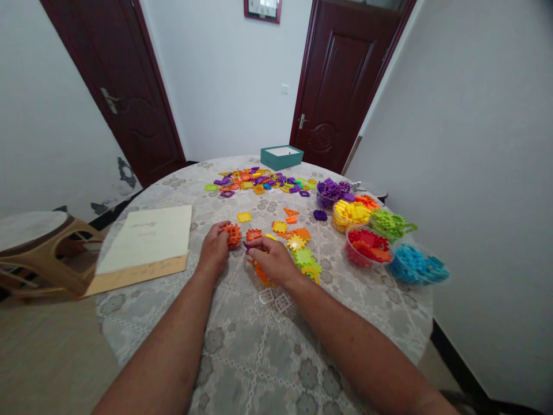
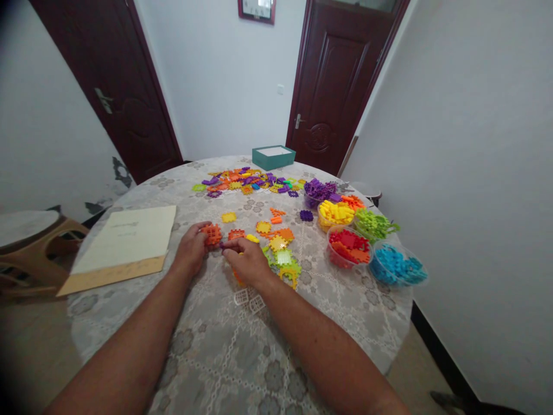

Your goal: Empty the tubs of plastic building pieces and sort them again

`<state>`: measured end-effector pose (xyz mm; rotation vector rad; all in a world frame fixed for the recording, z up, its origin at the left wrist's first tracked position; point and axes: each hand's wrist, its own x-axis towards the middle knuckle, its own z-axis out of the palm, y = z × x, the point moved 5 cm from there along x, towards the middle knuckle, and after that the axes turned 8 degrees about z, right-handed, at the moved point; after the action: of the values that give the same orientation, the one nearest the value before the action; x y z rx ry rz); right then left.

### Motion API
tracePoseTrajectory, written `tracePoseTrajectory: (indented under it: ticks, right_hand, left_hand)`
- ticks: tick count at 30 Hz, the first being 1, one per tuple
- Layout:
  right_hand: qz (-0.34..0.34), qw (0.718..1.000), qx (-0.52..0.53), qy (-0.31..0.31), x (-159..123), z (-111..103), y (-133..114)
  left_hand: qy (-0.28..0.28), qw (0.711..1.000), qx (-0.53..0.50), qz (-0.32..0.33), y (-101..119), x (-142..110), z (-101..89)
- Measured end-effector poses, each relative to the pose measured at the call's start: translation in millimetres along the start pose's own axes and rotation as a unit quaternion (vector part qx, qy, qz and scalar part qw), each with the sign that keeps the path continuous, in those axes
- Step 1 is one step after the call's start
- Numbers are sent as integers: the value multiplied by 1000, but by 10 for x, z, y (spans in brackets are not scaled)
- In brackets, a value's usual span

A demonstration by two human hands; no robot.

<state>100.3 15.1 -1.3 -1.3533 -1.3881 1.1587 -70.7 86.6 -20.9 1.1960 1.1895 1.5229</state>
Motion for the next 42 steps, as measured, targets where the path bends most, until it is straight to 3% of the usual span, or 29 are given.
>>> tracePoseTrajectory:
  ticks: [3,6,10,16,20,24,31,42]
  right_hand:
    - [-13,998,65,0,59,-32,52]
    - [-33,998,59,14,48,-98,33]
    - [-84,989,-92,82,-9,-336,-165]
    - [-148,919,-306,198,264,-1032,-360]
    - [-51,851,-432,293,568,-1572,-140]
    - [52,809,-475,342,728,-1907,162]
    - [90,782,-475,394,859,-2083,498]
    - [59,780,-461,420,987,-2216,699]
  left_hand:
    - [-16,999,37,9,-15,-4,6]
    - [-24,999,45,11,-35,3,7]
    - [-24,999,36,4,-46,11,10]
    - [-24,998,53,5,-57,27,6]
    - [-31,998,61,11,-103,49,-4]
    - [-36,997,74,9,-131,46,-4]
    - [-33,993,115,17,-51,10,1]
    - [-51,989,137,24,-73,2,-3]
